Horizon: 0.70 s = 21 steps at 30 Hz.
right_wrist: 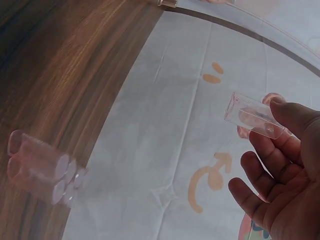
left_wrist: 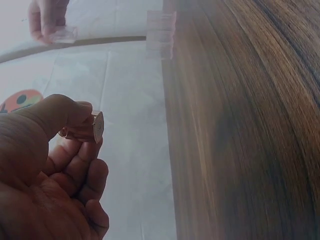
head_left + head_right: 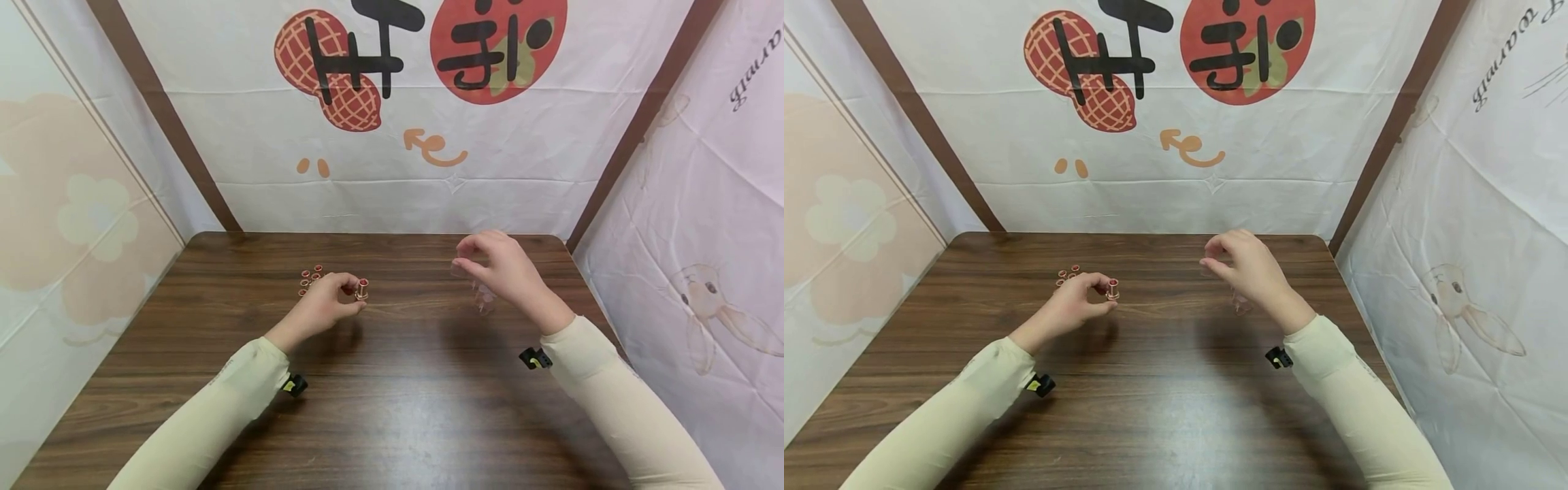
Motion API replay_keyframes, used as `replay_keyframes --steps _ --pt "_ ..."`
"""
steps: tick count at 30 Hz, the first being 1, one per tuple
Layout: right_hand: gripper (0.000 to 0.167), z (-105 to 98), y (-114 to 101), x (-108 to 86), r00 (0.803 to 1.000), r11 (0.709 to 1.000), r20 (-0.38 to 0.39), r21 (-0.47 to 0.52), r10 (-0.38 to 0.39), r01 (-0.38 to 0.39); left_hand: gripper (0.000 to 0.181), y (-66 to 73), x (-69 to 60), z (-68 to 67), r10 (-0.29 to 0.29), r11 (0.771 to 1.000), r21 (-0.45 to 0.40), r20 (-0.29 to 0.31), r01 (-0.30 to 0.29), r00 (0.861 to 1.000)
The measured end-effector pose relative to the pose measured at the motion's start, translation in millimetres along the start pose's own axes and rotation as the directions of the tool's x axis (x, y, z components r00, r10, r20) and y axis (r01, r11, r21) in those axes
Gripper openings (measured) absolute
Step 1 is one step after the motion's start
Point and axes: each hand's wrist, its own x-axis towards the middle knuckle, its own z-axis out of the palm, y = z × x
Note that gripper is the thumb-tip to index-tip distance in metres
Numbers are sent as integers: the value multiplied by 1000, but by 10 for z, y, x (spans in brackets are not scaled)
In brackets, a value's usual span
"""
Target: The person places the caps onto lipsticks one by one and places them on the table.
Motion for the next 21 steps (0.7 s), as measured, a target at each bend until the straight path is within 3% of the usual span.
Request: replay_keyframes --steps 14,21 --pt "21 102 -230 207 998 999 41 16 -49 48 18 132 75 122 -29 1000 -11 17 29 999" --pt "19 163 -336 281 993 994 40 15 -109 109 19 172 100 175 -26 999 -28 28 27 999"
